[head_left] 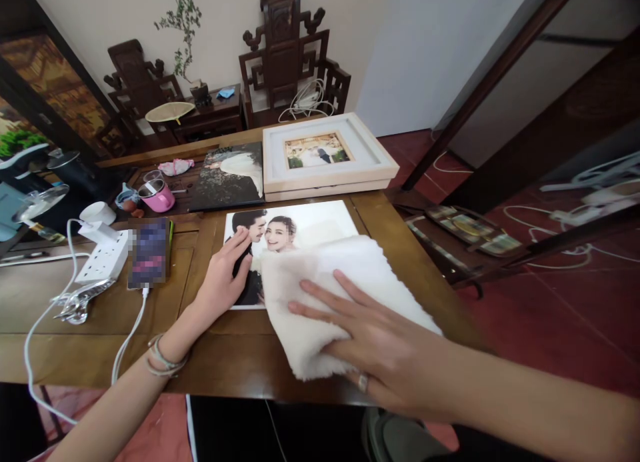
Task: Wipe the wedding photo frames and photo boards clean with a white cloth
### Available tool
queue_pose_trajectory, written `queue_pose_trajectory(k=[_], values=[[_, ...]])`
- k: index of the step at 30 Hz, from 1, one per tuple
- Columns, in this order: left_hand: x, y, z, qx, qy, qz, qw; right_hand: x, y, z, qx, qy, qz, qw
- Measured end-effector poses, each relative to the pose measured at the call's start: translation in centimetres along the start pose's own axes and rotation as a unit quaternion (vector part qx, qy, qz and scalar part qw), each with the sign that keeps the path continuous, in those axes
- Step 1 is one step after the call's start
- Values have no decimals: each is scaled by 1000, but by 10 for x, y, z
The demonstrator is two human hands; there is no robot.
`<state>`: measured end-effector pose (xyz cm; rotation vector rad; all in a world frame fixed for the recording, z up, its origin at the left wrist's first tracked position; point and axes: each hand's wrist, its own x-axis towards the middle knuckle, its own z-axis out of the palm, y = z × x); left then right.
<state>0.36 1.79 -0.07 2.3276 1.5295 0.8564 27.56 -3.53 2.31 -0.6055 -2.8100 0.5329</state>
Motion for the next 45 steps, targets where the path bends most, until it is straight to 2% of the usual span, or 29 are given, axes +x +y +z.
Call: queue_pose_trajectory(k=[4, 8, 11, 14, 18, 22, 25, 28, 32, 35, 38, 42, 45], values=[[0, -2, 0, -1, -5, 3, 1000, 40, 34, -23, -18, -39, 19, 999], [0, -3, -1, -6, -11, 6, 1000, 80, 73, -38, -47, -22, 63, 997], [0, -3, -2, -8, -15, 8, 1000, 95, 85, -41, -63, -3, 82, 995], [-1, -4, -2, -9, -16, 10, 1000, 92, 75, -37, -83, -10, 82, 993], [-1, -6, -1, -12, -12, 12, 1000, 64, 33, -19, -72, -44, 84, 993], [-1, -6, 1, -16, -9, 9, 1000, 28, -11, 3, -14, -41, 42, 998], [-1, -5, 1, -20, -10, 6, 1000, 15, -23, 9, 3, -45, 5, 999], [-1, -4, 0, -23, -15, 5, 1000, 25, -13, 0, 1, -67, 3, 998], [0, -4, 0, -24, -18, 10, 1000, 60, 25, -23, -32, -91, 47, 994], [0, -5, 1, -19, -13, 14, 1000, 87, 56, -34, -58, -58, 67, 994], [-2, -6, 1, -10, -5, 15, 1000, 109, 75, -42, -67, -35, 101, 992], [-2, -6, 1, -3, -2, 14, 1000, 120, 77, -47, -64, -32, 124, 990], [-1, -6, 1, -7, -2, 12, 1000, 110, 60, -41, -67, -46, 128, 988]])
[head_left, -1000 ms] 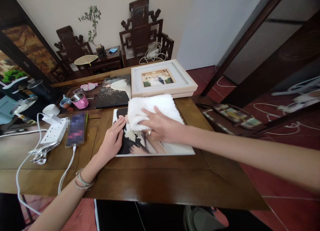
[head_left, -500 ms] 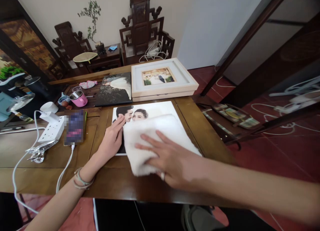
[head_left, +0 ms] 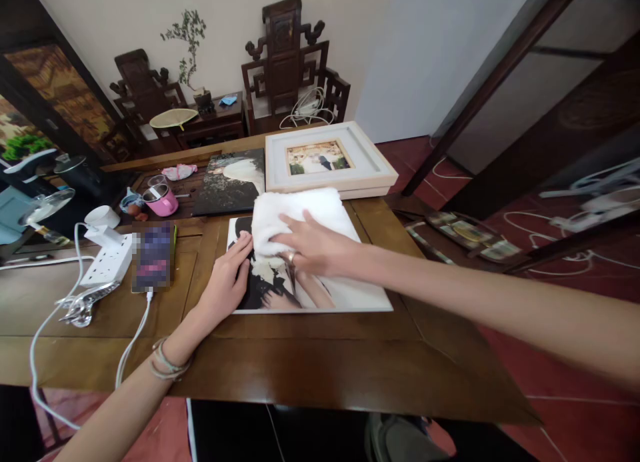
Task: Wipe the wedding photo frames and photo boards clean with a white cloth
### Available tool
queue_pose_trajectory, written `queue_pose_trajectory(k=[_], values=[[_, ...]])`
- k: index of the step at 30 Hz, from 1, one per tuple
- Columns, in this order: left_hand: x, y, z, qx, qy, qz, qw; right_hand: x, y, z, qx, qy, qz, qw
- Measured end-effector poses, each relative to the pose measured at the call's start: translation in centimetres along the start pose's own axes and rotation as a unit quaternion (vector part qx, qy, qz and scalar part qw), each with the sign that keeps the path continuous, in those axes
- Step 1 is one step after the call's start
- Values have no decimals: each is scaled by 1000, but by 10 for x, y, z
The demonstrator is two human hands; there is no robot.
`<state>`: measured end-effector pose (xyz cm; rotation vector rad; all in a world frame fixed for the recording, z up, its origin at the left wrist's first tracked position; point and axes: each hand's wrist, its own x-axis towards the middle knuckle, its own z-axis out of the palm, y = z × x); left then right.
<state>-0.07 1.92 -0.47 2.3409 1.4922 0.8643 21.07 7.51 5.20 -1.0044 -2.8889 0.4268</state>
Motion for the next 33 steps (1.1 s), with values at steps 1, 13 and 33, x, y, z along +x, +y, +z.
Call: queue_pose_trajectory(k=[1, 13, 33], values=[[0, 0, 0, -2, -1, 0, 1000, -9, -8, 3, -2, -10, 2, 1000], [1, 3, -1, -13, -7, -9, 1000, -93, -75, 34, 57, -85, -91, 991], [1, 1, -1, -12, -5, 2, 1000, -11, -25, 9, -42, -32, 20, 998]])
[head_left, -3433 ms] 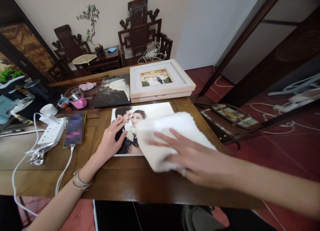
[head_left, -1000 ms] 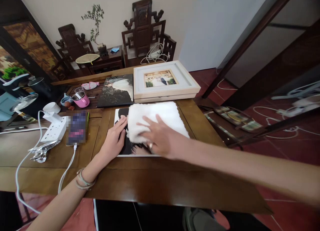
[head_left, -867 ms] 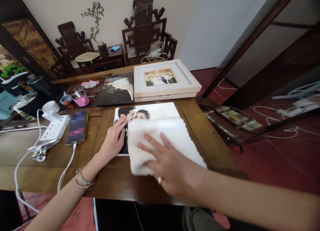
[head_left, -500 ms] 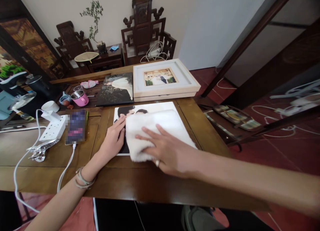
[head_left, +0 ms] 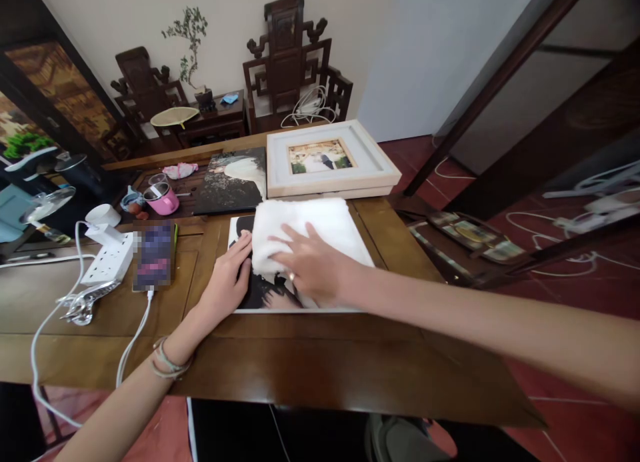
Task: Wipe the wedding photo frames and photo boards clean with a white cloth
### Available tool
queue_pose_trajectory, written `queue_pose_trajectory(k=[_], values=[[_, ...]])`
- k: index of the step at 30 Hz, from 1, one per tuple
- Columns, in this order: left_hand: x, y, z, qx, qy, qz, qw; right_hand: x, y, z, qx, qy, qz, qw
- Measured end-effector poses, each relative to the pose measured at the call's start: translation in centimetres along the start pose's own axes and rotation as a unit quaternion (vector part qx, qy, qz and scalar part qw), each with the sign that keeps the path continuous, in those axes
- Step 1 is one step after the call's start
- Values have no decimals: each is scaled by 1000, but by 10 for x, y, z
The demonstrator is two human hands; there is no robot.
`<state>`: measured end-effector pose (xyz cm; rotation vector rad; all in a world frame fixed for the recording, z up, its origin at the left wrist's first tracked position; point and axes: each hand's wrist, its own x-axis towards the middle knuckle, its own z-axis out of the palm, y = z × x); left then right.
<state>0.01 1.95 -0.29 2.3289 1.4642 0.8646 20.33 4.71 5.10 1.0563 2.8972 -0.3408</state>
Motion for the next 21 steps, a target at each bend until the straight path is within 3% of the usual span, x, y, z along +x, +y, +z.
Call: queue_pose_trajectory(k=[4, 9, 14, 17, 21], values=[[-1, -1, 1, 3, -6, -8, 1000, -53, -33, 14, 58, -61, -22, 996], [0, 1, -1, 6, -6, -9, 1000, -90, -53, 30, 104, -34, -87, 990], [-1, -2, 1, 13, -4, -5, 1000, -64, -26, 14, 53, -58, -31, 996], [-1, -2, 1, 4, 2, -6, 1000, -36, -6, 3, 8, -32, 15, 999], [-2, 3, -3, -46, 64, -33, 996, -8, 1, 1, -36, 5, 36, 999]])
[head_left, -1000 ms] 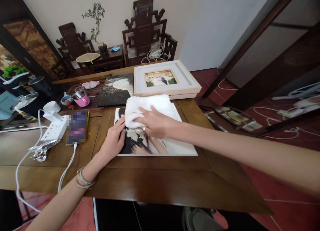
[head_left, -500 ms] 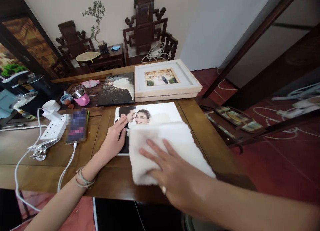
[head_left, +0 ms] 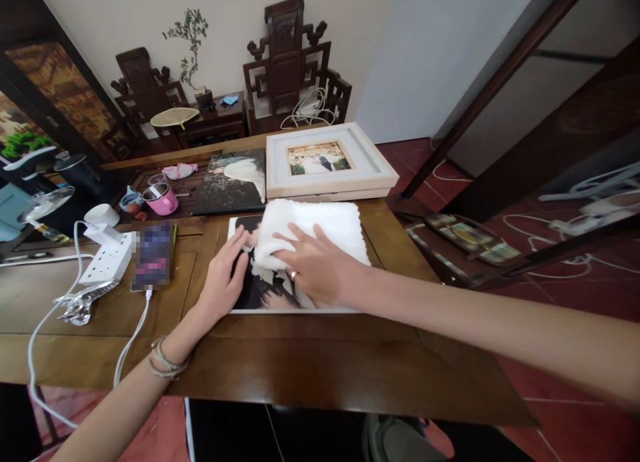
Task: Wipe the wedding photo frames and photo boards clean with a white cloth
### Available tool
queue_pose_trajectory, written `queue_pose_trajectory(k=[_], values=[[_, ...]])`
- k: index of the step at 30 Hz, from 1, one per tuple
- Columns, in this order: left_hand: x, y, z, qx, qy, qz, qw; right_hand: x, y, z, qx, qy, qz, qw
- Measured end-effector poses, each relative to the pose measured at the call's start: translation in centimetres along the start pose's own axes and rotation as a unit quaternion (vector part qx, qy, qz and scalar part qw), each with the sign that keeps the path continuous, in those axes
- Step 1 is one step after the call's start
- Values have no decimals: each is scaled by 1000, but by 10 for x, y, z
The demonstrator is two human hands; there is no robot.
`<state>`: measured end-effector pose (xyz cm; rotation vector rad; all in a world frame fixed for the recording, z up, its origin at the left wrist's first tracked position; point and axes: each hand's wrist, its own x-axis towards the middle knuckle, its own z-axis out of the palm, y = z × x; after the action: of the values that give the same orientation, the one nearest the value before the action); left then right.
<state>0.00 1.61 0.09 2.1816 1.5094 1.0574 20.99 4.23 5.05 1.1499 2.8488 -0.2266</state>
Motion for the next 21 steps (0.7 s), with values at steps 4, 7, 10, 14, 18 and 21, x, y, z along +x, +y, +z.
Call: queue_pose_trajectory(k=[4, 7, 10, 14, 18, 21], values=[[-1, 3, -4, -57, 74, -30, 995, 7, -14, 3, -1, 5, -102, 995], [-2, 1, -5, -69, 89, -29, 993, -6, -27, 5, 16, -4, -194, 981], [-3, 0, -4, -66, 80, -11, 995, -32, -39, 5, 40, -19, -252, 967], [-3, 1, -3, -24, 23, 15, 999, -66, -46, 2, 87, -62, -225, 968], [-1, 2, 0, 31, -55, 24, 998, -74, -25, -3, 141, -39, -124, 982], [0, 1, 2, 53, -75, 32, 995, -57, 4, -9, 145, -10, -32, 989]])
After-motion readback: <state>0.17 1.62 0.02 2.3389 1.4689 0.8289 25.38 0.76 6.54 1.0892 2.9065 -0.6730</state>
